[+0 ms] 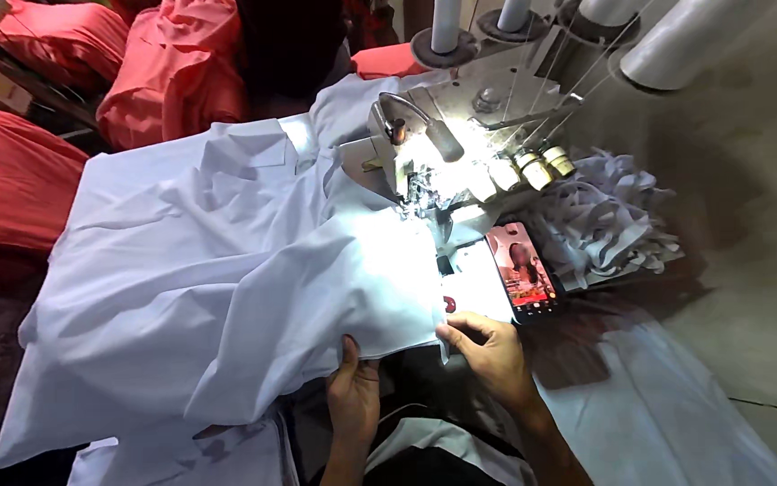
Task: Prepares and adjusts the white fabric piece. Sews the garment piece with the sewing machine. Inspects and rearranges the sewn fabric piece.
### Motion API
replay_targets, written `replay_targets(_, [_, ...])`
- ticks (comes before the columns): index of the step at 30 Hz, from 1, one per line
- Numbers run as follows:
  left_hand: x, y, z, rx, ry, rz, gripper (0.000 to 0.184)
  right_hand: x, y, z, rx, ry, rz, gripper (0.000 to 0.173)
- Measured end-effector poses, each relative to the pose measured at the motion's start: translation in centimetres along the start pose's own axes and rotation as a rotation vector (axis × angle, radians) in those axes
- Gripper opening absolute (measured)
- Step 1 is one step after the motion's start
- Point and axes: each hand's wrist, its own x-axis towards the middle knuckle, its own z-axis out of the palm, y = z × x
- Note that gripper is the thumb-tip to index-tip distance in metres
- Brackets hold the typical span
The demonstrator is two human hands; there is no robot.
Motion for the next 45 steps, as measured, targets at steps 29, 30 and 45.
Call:
replay_targets(29, [12.4, 11.3, 9.0, 0.618, -0.664, 0.243, 0.027, 7.0, -1.8, 0.2, 0.114, -0.03, -0.075, 0.019])
replay_targets(30, [13.3, 11.9, 10.0, 0.694, -0.625, 0.329, 0.025, 6.8, -1.6, 0.2, 0.125, -0.021, -0.078, 0.019])
replay_targets(45, [23.7, 13.1, 13.1, 1.715, -0.448, 0.82, 0.028, 4.4, 1.5, 1.1, -0.609, 0.028, -0.353, 0.038])
